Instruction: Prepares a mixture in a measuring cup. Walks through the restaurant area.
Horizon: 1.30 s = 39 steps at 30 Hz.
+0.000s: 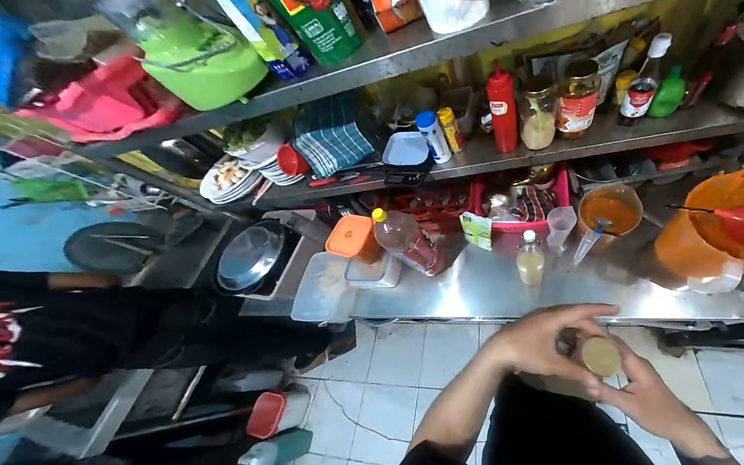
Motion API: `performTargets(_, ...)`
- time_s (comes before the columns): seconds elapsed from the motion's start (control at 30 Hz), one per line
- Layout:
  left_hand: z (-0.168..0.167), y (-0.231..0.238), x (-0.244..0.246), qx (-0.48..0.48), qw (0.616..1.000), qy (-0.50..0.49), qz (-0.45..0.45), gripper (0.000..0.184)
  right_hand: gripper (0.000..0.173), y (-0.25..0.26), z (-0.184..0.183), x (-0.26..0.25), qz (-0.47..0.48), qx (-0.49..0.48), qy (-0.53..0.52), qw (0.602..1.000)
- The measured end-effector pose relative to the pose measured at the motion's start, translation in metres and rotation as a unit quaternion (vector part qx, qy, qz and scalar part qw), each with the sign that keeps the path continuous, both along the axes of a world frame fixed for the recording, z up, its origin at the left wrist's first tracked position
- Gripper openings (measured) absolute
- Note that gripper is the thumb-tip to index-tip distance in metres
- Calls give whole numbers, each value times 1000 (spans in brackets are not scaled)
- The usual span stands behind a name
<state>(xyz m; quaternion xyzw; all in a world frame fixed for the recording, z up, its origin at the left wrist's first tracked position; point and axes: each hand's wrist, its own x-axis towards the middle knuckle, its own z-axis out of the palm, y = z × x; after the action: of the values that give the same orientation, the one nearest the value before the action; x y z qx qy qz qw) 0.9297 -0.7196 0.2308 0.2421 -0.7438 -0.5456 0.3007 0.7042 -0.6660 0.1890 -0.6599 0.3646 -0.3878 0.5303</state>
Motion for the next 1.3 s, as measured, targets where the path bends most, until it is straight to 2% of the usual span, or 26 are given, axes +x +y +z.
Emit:
performTargets(0.07,2,-13,4,-34,999,-41,-14,90,71,-5,6,14,-9,16,-20,1000)
performTargets(0.13,6,-34,21,-52,998,-31,-1,87,61,-11,-3,26,-27,11,-42,999)
performTargets(0.17,8,-49,36,-52,998,-9,36,82,58,-15,-11,32,-33,4,-55,998)
performTargets(0.23,9,-90,75,-31,982,30,185,65,56,-22,-31,46,-46,-1,-61,997)
performTargets(0.27,7,-116,95,-39,956,56,284,58,57,-23,-35,55,-57,1,-62,996)
performTargets(0.3,4,-147,115,-52,914,87,393,56,58,-24,-38,64,-68,5,-64,996)
performTargets(0.37,-5,-214,155,-66,810,97,575,65,60,-24,-42,84,-90,18,-70,993)
performTargets(0.4,-9,-243,173,-70,765,79,635,70,61,-24,-44,94,-102,20,-73,992)
performTargets(0.47,-9,-288,199,-67,714,17,697,82,61,-25,-45,112,-119,14,-75,990)
performTargets(0.53,-7,-323,212,-65,698,-55,711,91,60,-26,-43,124,-126,10,-67,990)
performTargets(0.6,-6,-347,218,-42,700,-98,706,95,59,-28,-39,133,-124,4,-50,991)
performTargets(0.67,-9,-363,222,-39,692,-121,710,87,59,-32,-36,141,-123,-14,-38,992)
performTargets(0.73,-12,-369,226,-55,686,-110,717,70,58,-37,-36,146,-118,-40,-32,992)
performTargets(0.83,-19,-359,223,-95,704,-44,703,64,57,-44,-40,152,-105,-35,-63,992)
performTargets(0.93,-21,-323,214,-149,737,10,660,67,55,-55,-40,163,-95,-14,-101,990)
performTargets(1.03,-19,-270,204,-207,767,14,607,67,48,-69,-30,177,-114,-15,-86,990)
performTargets(1.13,-17,-213,197,-192,823,6,534,69,41,-90,-16,188,-134,-77,-50,987)
performTargets(1.23,-20,-177,195,-213,847,8,486,69,34,-116,3,202,-149,-158,-45,975)
performTargets(1.3,-23,-158,196,-219,864,16,454,69,36,-131,7,211,-186,-189,-34,964)
